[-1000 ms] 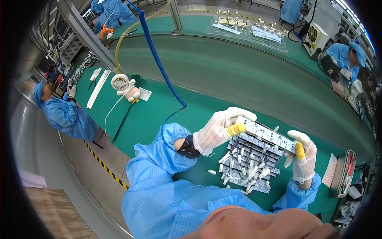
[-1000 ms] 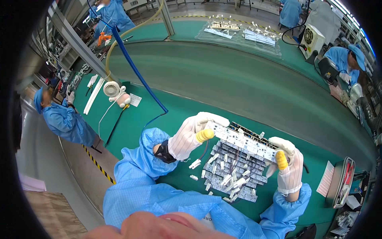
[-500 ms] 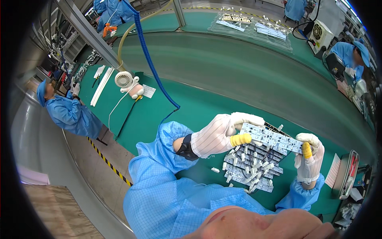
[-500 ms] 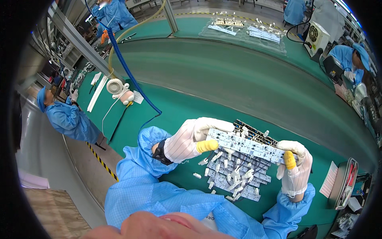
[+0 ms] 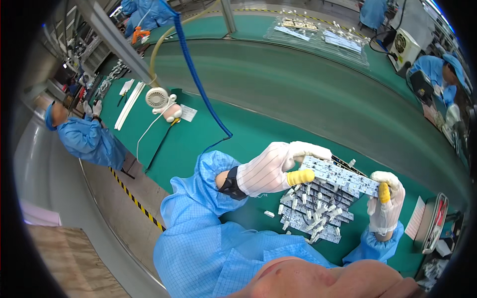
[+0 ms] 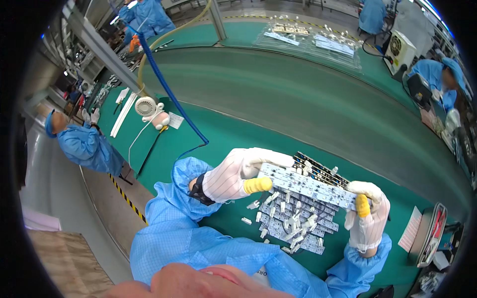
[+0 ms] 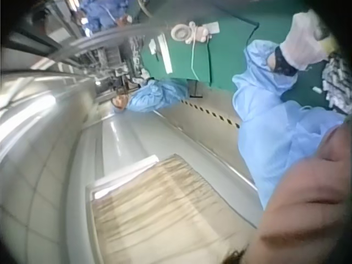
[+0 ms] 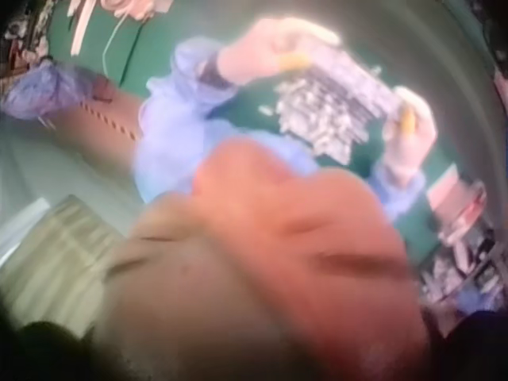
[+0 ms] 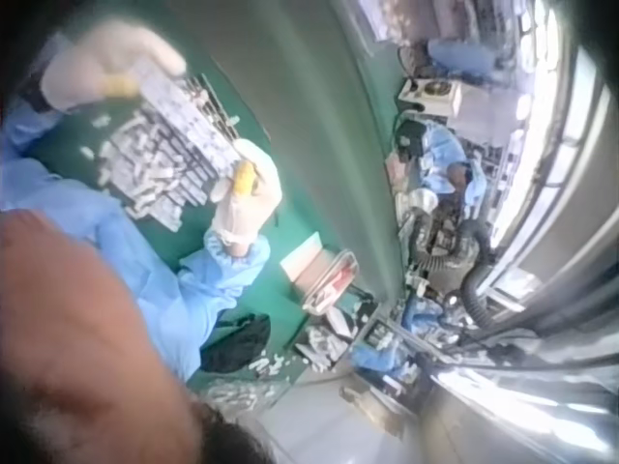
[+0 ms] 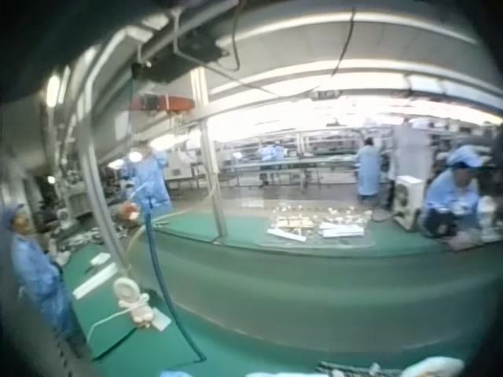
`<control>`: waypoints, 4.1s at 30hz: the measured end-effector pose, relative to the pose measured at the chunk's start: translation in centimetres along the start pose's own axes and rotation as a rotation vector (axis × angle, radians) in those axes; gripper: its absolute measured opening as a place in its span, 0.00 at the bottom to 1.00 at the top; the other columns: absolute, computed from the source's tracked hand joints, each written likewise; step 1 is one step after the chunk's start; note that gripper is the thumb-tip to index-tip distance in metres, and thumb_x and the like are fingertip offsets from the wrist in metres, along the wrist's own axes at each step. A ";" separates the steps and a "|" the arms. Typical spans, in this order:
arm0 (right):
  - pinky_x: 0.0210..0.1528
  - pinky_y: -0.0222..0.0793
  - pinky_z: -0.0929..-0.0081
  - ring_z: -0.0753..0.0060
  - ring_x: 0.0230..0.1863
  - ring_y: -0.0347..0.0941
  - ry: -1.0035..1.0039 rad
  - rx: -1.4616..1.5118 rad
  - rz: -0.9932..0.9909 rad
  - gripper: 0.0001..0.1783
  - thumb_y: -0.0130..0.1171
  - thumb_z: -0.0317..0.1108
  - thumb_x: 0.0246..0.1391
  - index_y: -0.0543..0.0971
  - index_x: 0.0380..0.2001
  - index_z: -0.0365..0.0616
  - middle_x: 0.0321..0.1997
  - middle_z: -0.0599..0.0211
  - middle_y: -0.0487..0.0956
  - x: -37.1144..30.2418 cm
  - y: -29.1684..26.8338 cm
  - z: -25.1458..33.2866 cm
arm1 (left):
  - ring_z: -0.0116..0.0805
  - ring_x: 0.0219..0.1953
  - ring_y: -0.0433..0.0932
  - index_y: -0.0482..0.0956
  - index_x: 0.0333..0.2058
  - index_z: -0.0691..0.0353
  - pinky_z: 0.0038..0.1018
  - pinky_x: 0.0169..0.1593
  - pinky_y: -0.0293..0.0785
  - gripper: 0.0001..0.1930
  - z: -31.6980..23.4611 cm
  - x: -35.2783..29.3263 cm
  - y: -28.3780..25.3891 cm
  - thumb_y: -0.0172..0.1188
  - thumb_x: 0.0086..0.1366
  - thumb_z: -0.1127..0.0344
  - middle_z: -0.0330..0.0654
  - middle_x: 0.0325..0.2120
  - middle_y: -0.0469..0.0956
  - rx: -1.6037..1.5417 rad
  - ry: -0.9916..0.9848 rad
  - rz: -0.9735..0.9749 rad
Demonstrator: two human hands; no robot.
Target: Assembling and inspecting small electronic components on a circuit board strip at a manual assembly station.
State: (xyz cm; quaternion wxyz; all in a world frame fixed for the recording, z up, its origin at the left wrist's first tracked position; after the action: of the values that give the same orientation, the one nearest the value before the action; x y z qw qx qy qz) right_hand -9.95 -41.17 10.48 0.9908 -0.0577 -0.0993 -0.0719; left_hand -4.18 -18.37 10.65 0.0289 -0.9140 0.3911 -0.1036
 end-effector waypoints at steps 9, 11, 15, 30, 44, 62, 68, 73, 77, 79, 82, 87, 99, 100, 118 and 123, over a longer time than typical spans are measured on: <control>0.12 0.50 0.88 0.88 0.13 0.62 -0.139 0.103 -0.216 0.17 0.56 0.43 0.59 0.77 0.36 0.36 0.24 0.70 0.75 -0.6 -4.6 -2.9 | 0.44 0.49 0.74 0.40 0.65 0.64 0.38 0.50 0.73 0.43 3.5 6.5 -30.2 0.59 0.63 0.56 0.52 0.50 0.70 -0.140 0.286 -0.703; 0.13 0.51 0.88 0.86 0.14 0.63 -0.108 0.187 -0.076 0.17 0.57 0.43 0.59 0.77 0.37 0.36 0.25 0.69 0.75 0.2 -1.7 -1.6 | 0.40 0.46 0.76 0.41 0.65 0.60 0.35 0.42 0.77 0.40 -4.8 -2.9 -40.5 0.59 0.63 0.64 0.51 0.48 0.72 1.306 0.373 -1.233; 0.15 0.52 0.89 0.86 0.17 0.63 0.025 0.185 -0.083 0.17 0.56 0.43 0.59 0.77 0.37 0.38 0.28 0.70 0.74 -0.3 -3.5 -2.1 | 0.37 0.34 0.81 0.47 0.63 0.61 0.29 0.35 0.79 0.33 -12.2 1.0 -38.9 0.55 0.63 0.70 0.50 0.42 0.76 0.219 0.482 -1.294; 0.13 0.50 0.88 0.87 0.12 0.60 -0.002 0.111 -0.165 0.20 0.56 0.47 0.59 0.76 0.39 0.38 0.23 0.70 0.72 0.2 -3.2 -1.7 | 0.32 0.38 0.80 0.57 0.60 0.65 0.25 0.43 0.76 0.26 14.2 -1.2 -19.8 0.53 0.67 0.65 0.47 0.42 0.79 0.131 0.069 -0.742; 0.13 0.50 0.90 0.89 0.13 0.60 0.053 0.128 -0.094 0.18 0.55 0.45 0.60 0.76 0.42 0.40 0.26 0.73 0.74 0.7 -2.5 -3.3 | 0.32 0.36 0.80 0.66 0.54 0.68 0.25 0.44 0.77 0.17 17.9 -1.6 -18.3 0.48 0.68 0.69 0.50 0.37 0.81 0.022 0.061 -0.687; 0.13 0.50 0.90 0.89 0.14 0.57 0.355 0.196 -0.164 0.18 0.52 0.45 0.61 0.76 0.41 0.40 0.20 0.74 0.69 5.7 -8.2 -13.9 | 0.28 0.38 0.79 0.72 0.52 0.63 0.25 0.46 0.74 0.17 13.5 2.5 -10.9 0.56 0.65 0.68 0.43 0.35 0.82 0.188 -0.119 -0.470; 0.12 0.51 0.90 0.88 0.12 0.56 0.484 0.304 -0.002 0.17 0.56 0.44 0.59 0.75 0.42 0.42 0.20 0.75 0.70 5.8 -7.5 -18.5 | 0.28 0.42 0.77 0.71 0.51 0.61 0.26 0.48 0.72 0.18 13.4 7.0 -4.4 0.57 0.66 0.61 0.42 0.38 0.82 0.277 -0.082 -0.137; 0.14 0.51 0.89 0.88 0.13 0.56 0.528 0.417 -0.002 0.15 0.53 0.42 0.60 0.75 0.42 0.41 0.20 0.74 0.70 5.6 -7.4 -19.6 | 0.32 0.44 0.77 0.70 0.52 0.62 0.29 0.49 0.72 0.18 14.5 7.1 -1.1 0.55 0.64 0.66 0.44 0.41 0.81 0.126 -0.150 0.004; 0.13 0.51 0.90 0.88 0.12 0.56 0.531 0.521 -0.075 0.15 0.51 0.41 0.60 0.74 0.43 0.42 0.22 0.74 0.71 5.3 -7.9 -19.9 | 0.39 0.46 0.78 0.66 0.55 0.61 0.31 0.51 0.72 0.23 14.8 7.2 -0.7 0.56 0.62 0.65 0.46 0.44 0.79 0.248 -0.034 0.014; 0.13 0.51 0.91 0.88 0.12 0.56 0.534 0.525 -0.082 0.15 0.51 0.41 0.60 0.74 0.43 0.42 0.22 0.74 0.71 5.1 -8.0 -19.9 | 0.38 0.47 0.77 0.66 0.55 0.61 0.32 0.51 0.72 0.23 14.5 7.0 -1.0 0.55 0.62 0.64 0.45 0.45 0.79 0.185 -0.015 -0.047; 0.13 0.51 0.91 0.88 0.12 0.56 0.541 0.508 -0.100 0.14 0.52 0.41 0.60 0.74 0.42 0.43 0.22 0.75 0.71 4.9 -8.2 -20.0 | 0.37 0.47 0.77 0.67 0.55 0.61 0.32 0.51 0.72 0.22 14.7 6.8 -1.0 0.55 0.62 0.64 0.45 0.46 0.79 0.212 -0.052 -0.070; 0.14 0.52 0.89 0.88 0.12 0.56 0.528 0.507 -0.039 0.15 0.53 0.43 0.59 0.74 0.43 0.44 0.22 0.75 0.72 5.3 -8.3 -20.6 | 0.33 0.45 0.77 0.69 0.54 0.62 0.30 0.48 0.73 0.21 15.5 7.0 -1.1 0.56 0.62 0.66 0.44 0.45 0.79 0.162 -0.092 -0.077; 0.15 0.50 0.87 0.87 0.11 0.54 0.576 0.523 -0.102 0.15 0.51 0.42 0.60 0.74 0.44 0.44 0.22 0.75 0.71 4.9 -8.1 -20.7 | 0.38 0.43 0.79 0.72 0.50 0.62 0.32 0.47 0.76 0.17 15.8 6.7 -1.4 0.56 0.61 0.68 0.45 0.41 0.81 0.153 -0.006 -0.121; 0.15 0.50 0.87 0.87 0.11 0.54 0.584 0.517 -0.101 0.15 0.51 0.42 0.60 0.74 0.44 0.44 0.22 0.75 0.71 4.9 -8.0 -20.6 | 0.36 0.45 0.79 0.72 0.51 0.62 0.30 0.48 0.75 0.18 16.0 6.6 -1.3 0.56 0.62 0.68 0.46 0.43 0.80 0.141 -0.023 -0.107; 0.12 0.48 0.85 0.86 0.09 0.51 0.551 0.330 0.001 0.18 0.56 0.47 0.57 0.75 0.41 0.44 0.19 0.76 0.70 5.3 -7.7 -20.4 | 0.36 0.45 0.79 0.74 0.50 0.61 0.30 0.48 0.75 0.17 15.7 6.9 -1.5 0.56 0.61 0.70 0.44 0.41 0.81 0.162 -0.009 -0.112; 0.12 0.47 0.85 0.86 0.09 0.50 0.566 0.310 -0.001 0.18 0.56 0.47 0.57 0.76 0.40 0.44 0.19 0.76 0.69 5.1 -7.5 -20.0 | 0.35 0.46 0.79 0.74 0.49 0.61 0.30 0.48 0.75 0.17 15.4 6.7 -1.2 0.55 0.61 0.71 0.44 0.41 0.81 0.173 -0.012 -0.102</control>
State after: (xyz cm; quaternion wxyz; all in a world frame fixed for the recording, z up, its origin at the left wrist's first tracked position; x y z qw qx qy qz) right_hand -2.41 -51.83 -7.24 0.9760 0.1162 0.1703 -0.0697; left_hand 4.47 -22.77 -3.10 0.1047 -0.9275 0.3334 -0.1327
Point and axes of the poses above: each hand's wrist, its own x-axis towards the middle knuckle, its own y-axis out of the palm, z = x × y, the point moved 10 cm from there along x, towards the middle knuckle
